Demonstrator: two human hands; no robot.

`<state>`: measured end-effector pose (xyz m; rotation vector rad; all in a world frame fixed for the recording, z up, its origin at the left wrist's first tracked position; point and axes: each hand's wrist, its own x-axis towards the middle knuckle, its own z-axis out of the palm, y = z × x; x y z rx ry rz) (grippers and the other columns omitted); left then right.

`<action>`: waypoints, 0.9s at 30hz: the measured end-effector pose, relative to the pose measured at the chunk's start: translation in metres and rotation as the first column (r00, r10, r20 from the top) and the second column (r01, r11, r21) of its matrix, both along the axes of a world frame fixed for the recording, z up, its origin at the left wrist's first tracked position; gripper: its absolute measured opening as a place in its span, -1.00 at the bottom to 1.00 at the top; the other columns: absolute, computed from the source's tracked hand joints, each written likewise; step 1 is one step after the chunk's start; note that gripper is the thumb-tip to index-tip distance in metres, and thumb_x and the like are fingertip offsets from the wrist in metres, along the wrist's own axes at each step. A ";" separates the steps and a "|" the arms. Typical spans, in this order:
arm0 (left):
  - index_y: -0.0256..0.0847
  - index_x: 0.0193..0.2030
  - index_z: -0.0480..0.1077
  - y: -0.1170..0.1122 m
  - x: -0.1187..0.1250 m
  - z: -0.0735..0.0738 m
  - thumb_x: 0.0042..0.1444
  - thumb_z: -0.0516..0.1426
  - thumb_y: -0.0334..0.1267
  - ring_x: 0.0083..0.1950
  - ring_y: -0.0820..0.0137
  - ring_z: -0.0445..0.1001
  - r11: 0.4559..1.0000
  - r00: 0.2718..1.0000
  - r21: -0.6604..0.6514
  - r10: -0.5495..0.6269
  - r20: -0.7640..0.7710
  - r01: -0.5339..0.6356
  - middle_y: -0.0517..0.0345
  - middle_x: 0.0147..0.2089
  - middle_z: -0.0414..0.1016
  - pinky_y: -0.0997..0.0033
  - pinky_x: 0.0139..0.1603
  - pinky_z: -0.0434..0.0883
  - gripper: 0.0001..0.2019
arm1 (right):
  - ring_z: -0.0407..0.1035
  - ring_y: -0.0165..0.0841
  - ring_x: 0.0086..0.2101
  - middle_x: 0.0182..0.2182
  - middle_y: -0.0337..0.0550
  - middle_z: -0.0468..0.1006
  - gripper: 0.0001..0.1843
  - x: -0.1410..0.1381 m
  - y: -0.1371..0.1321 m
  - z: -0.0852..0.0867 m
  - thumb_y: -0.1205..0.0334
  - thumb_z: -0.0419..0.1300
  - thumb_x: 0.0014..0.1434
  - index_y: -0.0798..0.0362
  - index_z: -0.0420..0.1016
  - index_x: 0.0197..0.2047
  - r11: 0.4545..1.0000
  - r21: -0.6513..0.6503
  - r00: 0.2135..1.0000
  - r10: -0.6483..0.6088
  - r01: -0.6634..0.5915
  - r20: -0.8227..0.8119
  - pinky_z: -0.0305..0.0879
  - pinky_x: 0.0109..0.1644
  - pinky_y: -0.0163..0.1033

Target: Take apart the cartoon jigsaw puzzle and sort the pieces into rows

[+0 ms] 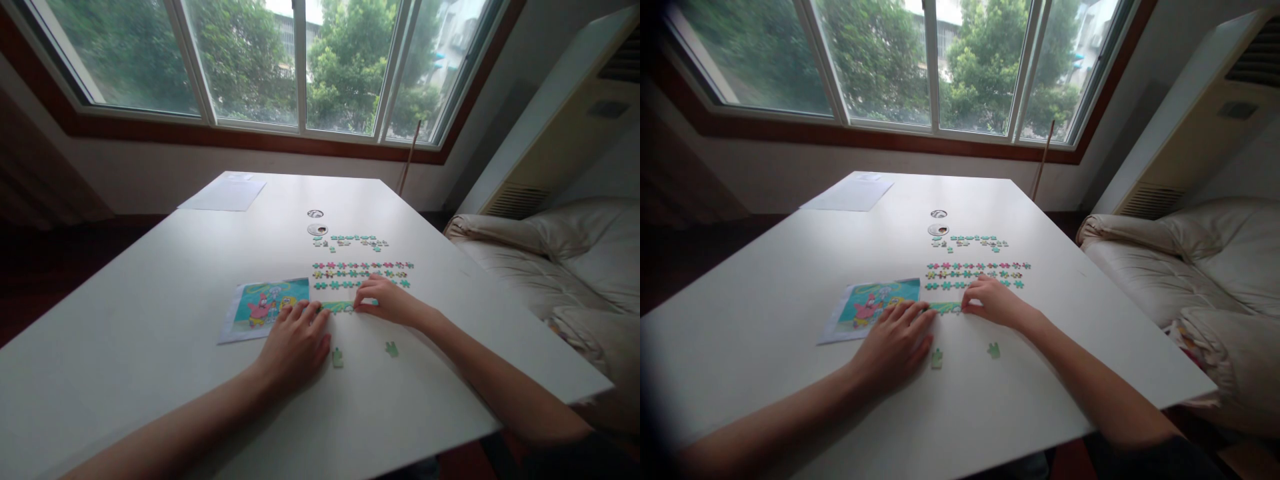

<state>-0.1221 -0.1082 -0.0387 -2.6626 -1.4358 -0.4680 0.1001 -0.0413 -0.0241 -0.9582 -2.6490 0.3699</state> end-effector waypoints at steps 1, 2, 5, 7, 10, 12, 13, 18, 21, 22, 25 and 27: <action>-0.18 -0.07 0.30 0.000 0.000 0.000 0.06 0.02 -0.27 0.03 0.18 0.22 1.000 1.000 -0.002 -0.002 0.000 0.002 -0.01 0.00 0.32 0.13 0.03 0.16 -0.73 | 0.27 -0.38 -0.34 -0.43 -0.18 0.49 -0.91 0.000 0.000 0.000 0.24 0.15 0.08 0.03 0.47 -0.40 1.000 0.000 1.000 0.004 -0.004 0.001 0.14 -0.18 -0.28; -0.17 -0.06 0.30 0.000 0.000 0.000 0.06 0.01 -0.27 0.03 0.18 0.22 1.000 1.000 -0.006 -0.005 0.000 0.005 -0.01 0.00 0.32 0.14 0.03 0.16 -0.73 | 0.27 -0.38 -0.33 -0.42 -0.18 0.49 -0.90 0.000 0.000 -0.001 0.24 0.15 0.09 0.03 0.47 -0.40 1.000 0.000 1.000 0.008 -0.008 -0.002 0.14 -0.18 -0.28; -0.18 -0.05 0.29 0.000 0.000 0.001 0.07 0.00 -0.26 0.04 0.18 0.22 1.000 1.000 -0.022 -0.008 -0.005 0.008 -0.01 0.01 0.31 0.14 0.03 0.16 -0.72 | 0.27 -0.38 -0.32 -0.41 -0.18 0.50 -0.89 0.001 0.001 -0.003 0.23 0.13 0.10 0.04 0.47 -0.39 1.000 -0.001 1.000 0.011 -0.011 -0.016 0.14 -0.17 -0.28; -0.17 -0.05 0.29 0.001 0.000 0.001 0.07 0.00 -0.27 0.04 0.18 0.21 1.000 1.000 -0.025 -0.006 -0.007 0.006 -0.01 0.01 0.31 0.14 0.03 0.16 -0.72 | 0.27 -0.38 -0.32 -0.40 -0.17 0.50 -0.88 0.001 0.001 -0.003 0.22 0.13 0.10 0.05 0.47 -0.38 1.000 -0.003 1.000 0.013 -0.013 -0.021 0.14 -0.16 -0.27; -0.17 -0.07 0.30 0.001 0.000 0.000 0.07 0.01 -0.27 0.03 0.19 0.22 1.000 1.000 -0.012 -0.006 -0.001 0.006 -0.01 0.00 0.32 0.15 0.03 0.17 -0.73 | 0.27 -0.37 -0.31 -0.39 -0.17 0.49 -0.88 0.001 0.001 -0.002 0.21 0.13 0.10 0.04 0.48 -0.37 1.000 -0.007 1.000 0.017 -0.017 -0.013 0.15 -0.16 -0.27; -0.18 -0.07 0.30 0.001 0.000 -0.001 0.06 0.02 -0.27 0.03 0.19 0.22 1.000 1.000 -0.004 -0.006 0.004 0.006 -0.01 0.00 0.32 0.15 0.03 0.17 -0.73 | 0.27 -0.37 -0.30 -0.39 -0.16 0.49 -0.88 0.001 0.001 -0.001 0.21 0.14 0.09 0.02 0.49 -0.36 1.000 -0.010 1.000 0.016 -0.016 0.001 0.15 -0.16 -0.27; -0.18 -0.07 0.30 0.001 0.000 -0.001 0.06 0.02 -0.27 0.03 0.19 0.22 1.000 1.000 -0.003 -0.006 0.005 0.006 -0.02 0.00 0.32 0.15 0.03 0.17 -0.73 | 0.27 -0.36 -0.29 -0.39 -0.16 0.48 -0.88 0.002 0.001 0.000 0.21 0.14 0.09 0.01 0.50 -0.36 1.000 -0.011 1.000 0.013 -0.013 0.008 0.15 -0.16 -0.26; -0.17 -0.07 0.30 0.001 0.001 0.000 0.07 0.00 -0.27 0.04 0.19 0.22 1.000 1.000 -0.016 -0.006 -0.003 0.006 0.00 0.01 0.31 0.14 0.02 0.17 -0.74 | 0.27 -0.37 -0.25 -0.29 -0.13 0.43 -0.85 0.012 0.001 0.006 0.23 0.11 0.12 -0.01 0.50 -0.29 0.998 -0.055 0.999 0.032 -0.032 -0.007 0.17 -0.14 -0.27; -0.17 -0.07 0.29 0.001 0.001 0.001 0.07 -0.01 -0.28 0.04 0.19 0.22 1.000 1.000 -0.030 -0.004 -0.012 0.004 0.00 0.02 0.31 0.13 0.03 0.16 -0.73 | 0.27 -0.37 -0.25 -0.29 -0.12 0.42 -0.84 0.026 0.004 0.014 0.21 0.10 0.12 0.03 0.45 -0.24 0.994 -0.108 1.000 0.011 -0.010 0.002 0.19 -0.14 -0.26; -0.17 -0.06 0.29 0.001 0.002 0.001 0.08 -0.01 -0.28 0.05 0.18 0.21 0.999 1.000 -0.036 -0.004 -0.015 0.004 -0.01 0.02 0.30 0.12 0.03 0.16 -0.73 | 0.28 -0.36 -0.26 -0.30 -0.13 0.42 -0.83 0.031 0.005 0.016 0.20 0.12 0.10 0.04 0.43 -0.24 0.992 -0.124 1.000 -0.005 0.007 0.020 0.19 -0.15 -0.26; -0.16 -0.04 0.28 0.002 0.002 0.001 0.09 -0.03 -0.27 0.06 0.17 0.19 0.999 1.000 -0.053 -0.001 -0.028 -0.001 0.00 0.04 0.29 0.09 0.04 0.14 -0.72 | 0.28 -0.35 -0.29 -0.31 -0.14 0.43 -0.77 0.043 0.010 0.018 0.14 0.18 0.03 0.06 0.39 -0.24 0.983 -0.174 0.995 -0.044 0.058 0.087 0.21 -0.20 -0.26; -0.16 -0.02 0.27 0.002 0.001 0.001 0.09 -0.03 -0.26 0.07 0.16 0.18 0.998 0.999 -0.064 0.003 -0.036 -0.005 0.00 0.05 0.28 0.08 0.05 0.13 -0.71 | 0.29 -0.35 -0.32 -0.31 -0.15 0.43 -0.71 0.049 0.013 0.016 0.10 0.23 -0.03 0.06 0.39 -0.25 0.975 -0.204 0.989 -0.065 0.092 0.136 0.22 -0.24 -0.26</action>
